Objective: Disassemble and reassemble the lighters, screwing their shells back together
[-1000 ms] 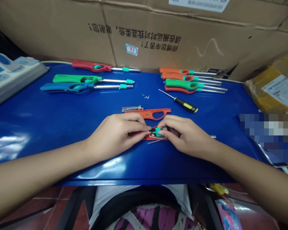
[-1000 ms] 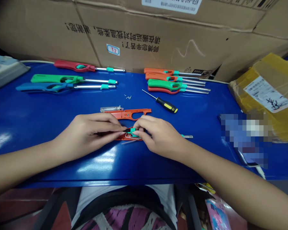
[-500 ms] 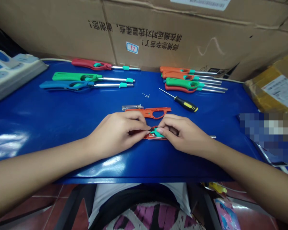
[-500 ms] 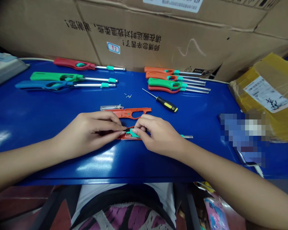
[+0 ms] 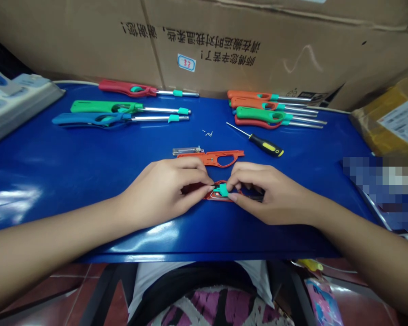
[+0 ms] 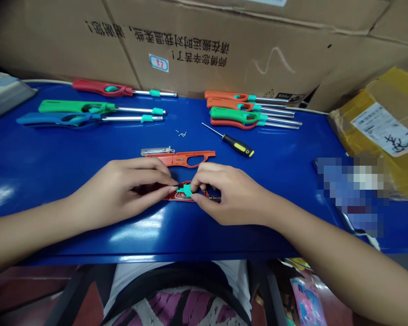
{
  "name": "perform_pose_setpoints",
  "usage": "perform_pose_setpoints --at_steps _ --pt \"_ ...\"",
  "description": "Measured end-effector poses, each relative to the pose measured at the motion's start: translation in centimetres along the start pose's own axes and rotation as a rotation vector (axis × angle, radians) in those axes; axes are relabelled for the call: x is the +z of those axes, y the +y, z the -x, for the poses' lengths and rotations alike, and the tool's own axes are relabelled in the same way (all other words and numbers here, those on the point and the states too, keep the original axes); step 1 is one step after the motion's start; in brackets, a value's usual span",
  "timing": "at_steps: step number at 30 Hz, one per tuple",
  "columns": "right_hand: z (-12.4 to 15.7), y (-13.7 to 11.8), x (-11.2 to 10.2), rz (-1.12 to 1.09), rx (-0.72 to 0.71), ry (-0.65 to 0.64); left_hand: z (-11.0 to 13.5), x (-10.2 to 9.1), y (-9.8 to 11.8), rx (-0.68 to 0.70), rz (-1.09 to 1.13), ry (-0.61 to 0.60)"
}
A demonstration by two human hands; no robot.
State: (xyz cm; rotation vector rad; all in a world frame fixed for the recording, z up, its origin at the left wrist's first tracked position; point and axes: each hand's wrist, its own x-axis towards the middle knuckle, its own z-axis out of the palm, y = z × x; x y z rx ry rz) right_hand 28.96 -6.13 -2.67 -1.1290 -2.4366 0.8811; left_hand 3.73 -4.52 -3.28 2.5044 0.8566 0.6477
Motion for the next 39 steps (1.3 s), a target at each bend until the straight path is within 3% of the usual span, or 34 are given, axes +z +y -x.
perform_pose_setpoints --at_steps 6,10,13,16,20,27,39 --pt "0.4 0.6 -0.3 0.184 -0.167 -0.052 0.2 -0.2 0.0 0.008 -0.022 -0.029" --pt "0.4 0.8 -0.3 0.366 -0.309 -0.037 0.2 -0.3 -0.3 0.082 -0.099 -0.034" --pt "0.3 0.7 -0.3 0.429 -0.359 -0.022 0.2 -1.0 -0.5 0.146 -0.155 -0.109" --pt "0.3 0.5 -0.3 0.446 -0.369 -0.012 0.0 -1.9 -0.8 0.227 -0.213 -0.206" --pt "0.5 0.5 -0.4 0.467 -0.392 0.005 -0.2 -2.3 -1.0 0.292 -0.236 -0.225" --pt "0.5 0.1 -0.7 0.490 -0.334 0.006 0.0 -1.7 -0.7 0.223 -0.218 -0.183" --pt "0.7 -0.3 -0.8 0.526 -0.318 0.024 0.2 -1.0 -0.4 0.158 -0.180 -0.247"
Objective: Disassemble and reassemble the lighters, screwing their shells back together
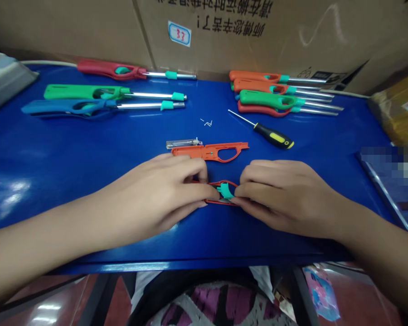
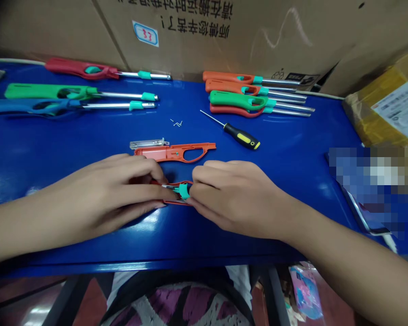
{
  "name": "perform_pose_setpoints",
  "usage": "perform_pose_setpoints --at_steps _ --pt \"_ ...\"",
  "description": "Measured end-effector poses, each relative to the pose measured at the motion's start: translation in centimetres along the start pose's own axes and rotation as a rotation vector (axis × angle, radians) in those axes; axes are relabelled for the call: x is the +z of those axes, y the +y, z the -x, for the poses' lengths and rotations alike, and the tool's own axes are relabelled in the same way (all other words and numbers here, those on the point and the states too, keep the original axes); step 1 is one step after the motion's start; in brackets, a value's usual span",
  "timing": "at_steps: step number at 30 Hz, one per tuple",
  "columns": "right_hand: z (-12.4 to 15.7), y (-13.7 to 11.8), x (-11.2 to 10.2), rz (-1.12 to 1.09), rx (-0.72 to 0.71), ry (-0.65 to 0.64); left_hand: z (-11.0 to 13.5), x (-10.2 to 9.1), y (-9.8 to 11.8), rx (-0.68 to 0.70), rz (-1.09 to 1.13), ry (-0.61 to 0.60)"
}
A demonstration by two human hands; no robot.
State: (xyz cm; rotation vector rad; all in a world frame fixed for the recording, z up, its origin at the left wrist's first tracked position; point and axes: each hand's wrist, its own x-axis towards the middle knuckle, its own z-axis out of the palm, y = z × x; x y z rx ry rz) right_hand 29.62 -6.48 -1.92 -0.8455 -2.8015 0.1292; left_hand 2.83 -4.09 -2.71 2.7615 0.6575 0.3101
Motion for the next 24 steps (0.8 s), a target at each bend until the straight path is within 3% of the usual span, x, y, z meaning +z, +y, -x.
perform_pose_setpoints --at_steps 10,24 --pt "-0.1 -0.4 0.3 -0.015 0.020 -0.033 0.0 0.7 1.1 -0.088 0.122 0.007" --pt "-0.3 -0.8 0.2 0.047 -0.006 0.021 0.0 0.7 0.8 -0.082 0.173 0.037"
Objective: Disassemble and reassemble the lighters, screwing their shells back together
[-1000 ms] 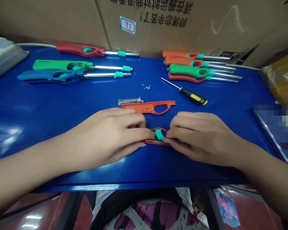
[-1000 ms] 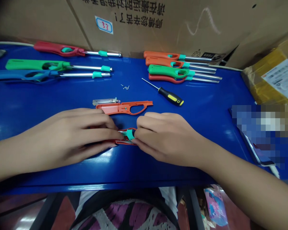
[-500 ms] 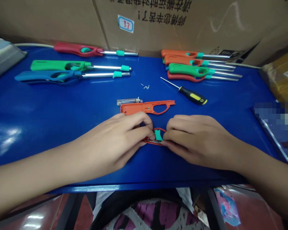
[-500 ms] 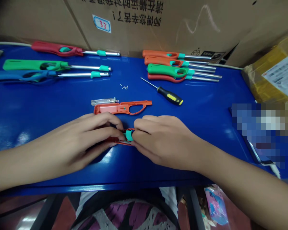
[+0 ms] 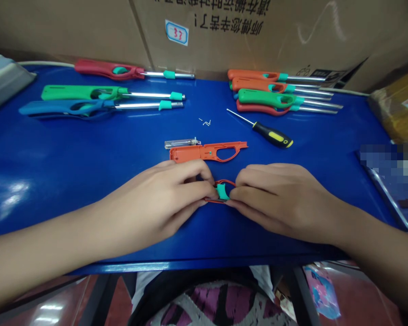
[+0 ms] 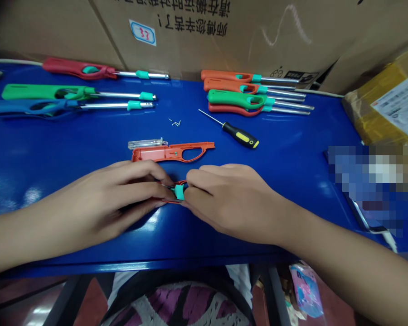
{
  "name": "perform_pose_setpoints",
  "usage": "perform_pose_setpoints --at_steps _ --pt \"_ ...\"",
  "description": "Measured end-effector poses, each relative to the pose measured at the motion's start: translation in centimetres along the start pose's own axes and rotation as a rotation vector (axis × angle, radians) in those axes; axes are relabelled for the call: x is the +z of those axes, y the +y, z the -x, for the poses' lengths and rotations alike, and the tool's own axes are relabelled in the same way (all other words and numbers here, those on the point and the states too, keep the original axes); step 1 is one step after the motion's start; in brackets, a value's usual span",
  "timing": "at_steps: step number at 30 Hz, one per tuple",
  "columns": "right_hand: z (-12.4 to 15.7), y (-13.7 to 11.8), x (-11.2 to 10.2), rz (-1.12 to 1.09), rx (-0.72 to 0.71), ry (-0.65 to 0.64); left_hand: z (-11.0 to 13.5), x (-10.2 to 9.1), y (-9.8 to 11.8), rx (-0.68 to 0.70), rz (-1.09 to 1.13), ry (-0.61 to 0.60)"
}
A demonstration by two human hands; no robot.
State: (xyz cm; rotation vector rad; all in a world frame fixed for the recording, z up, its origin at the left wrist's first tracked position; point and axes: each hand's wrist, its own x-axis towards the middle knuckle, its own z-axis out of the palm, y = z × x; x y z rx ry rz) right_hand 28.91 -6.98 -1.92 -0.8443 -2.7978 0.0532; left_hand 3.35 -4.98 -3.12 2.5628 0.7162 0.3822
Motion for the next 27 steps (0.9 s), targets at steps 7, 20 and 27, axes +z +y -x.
perform_pose_setpoints --at_steps 7,20,27 --pt "0.1 0.0 0.3 -0.074 0.074 -0.040 0.1 -0.1 -0.3 0.046 0.019 0.034" --pt "0.4 0.4 0.0 -0.356 0.283 -0.100 -0.1 -1.2 -0.3 0.087 -0.089 0.055" --pt "0.4 0.4 -0.5 -0.323 0.289 -0.132 -0.3 -1.0 -0.4 -0.063 0.217 -0.020"
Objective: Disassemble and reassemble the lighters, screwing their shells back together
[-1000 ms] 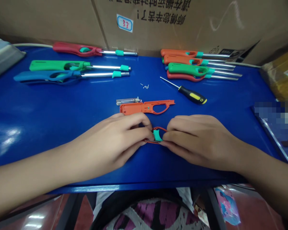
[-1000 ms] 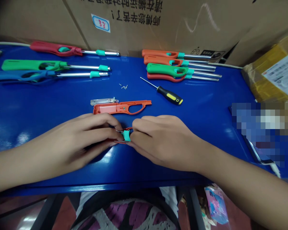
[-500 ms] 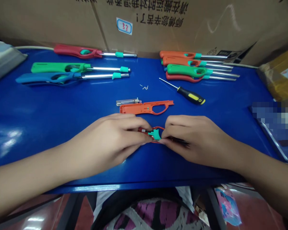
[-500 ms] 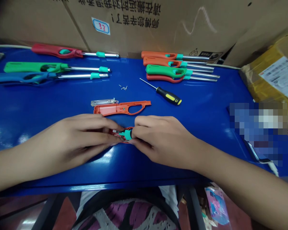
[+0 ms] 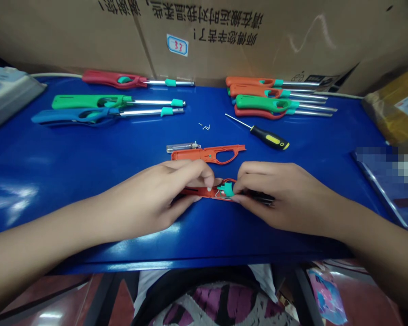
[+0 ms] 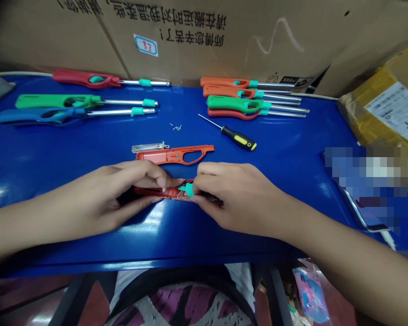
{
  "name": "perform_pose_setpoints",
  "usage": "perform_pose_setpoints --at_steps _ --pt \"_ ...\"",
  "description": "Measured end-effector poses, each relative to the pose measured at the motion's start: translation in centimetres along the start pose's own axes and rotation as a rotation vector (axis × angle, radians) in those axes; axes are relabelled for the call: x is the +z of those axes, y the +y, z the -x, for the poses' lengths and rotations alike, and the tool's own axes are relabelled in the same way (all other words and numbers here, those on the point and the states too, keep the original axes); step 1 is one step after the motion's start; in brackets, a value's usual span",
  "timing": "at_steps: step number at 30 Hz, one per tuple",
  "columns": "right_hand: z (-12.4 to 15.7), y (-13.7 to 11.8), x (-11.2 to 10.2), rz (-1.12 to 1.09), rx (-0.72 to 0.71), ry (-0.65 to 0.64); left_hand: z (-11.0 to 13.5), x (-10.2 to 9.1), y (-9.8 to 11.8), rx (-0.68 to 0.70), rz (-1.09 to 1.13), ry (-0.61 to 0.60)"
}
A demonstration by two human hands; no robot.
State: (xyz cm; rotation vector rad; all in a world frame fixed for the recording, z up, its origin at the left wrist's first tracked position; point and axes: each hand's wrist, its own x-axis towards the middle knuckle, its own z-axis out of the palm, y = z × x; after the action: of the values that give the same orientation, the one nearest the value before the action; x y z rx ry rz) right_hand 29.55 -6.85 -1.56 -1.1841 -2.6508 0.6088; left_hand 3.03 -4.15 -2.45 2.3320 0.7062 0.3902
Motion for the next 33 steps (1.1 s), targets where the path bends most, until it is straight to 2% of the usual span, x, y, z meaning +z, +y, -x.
perform_pose_setpoints --at_steps 6,14,21,28,33 --pt "-0.16 0.17 0.10 -0.074 0.020 -0.022 0.14 -0.28 -0.13 0.097 -0.215 -0.036" --pt "-0.48 0.57 0.56 -0.144 0.084 0.111 0.28 -0.27 -0.20 0.118 -0.193 0.016" --pt "-0.24 0.29 0.63 -0.036 0.010 0.041 0.43 -0.14 0.22 0.103 -0.284 -0.008" --pt "-0.44 0.32 0.91 -0.038 0.070 0.131 0.40 0.07 0.27 0.093 -0.274 0.003" --pt "-0.51 0.31 0.91 -0.078 0.031 0.122 0.41 0.27 0.27 0.064 -0.224 0.013"
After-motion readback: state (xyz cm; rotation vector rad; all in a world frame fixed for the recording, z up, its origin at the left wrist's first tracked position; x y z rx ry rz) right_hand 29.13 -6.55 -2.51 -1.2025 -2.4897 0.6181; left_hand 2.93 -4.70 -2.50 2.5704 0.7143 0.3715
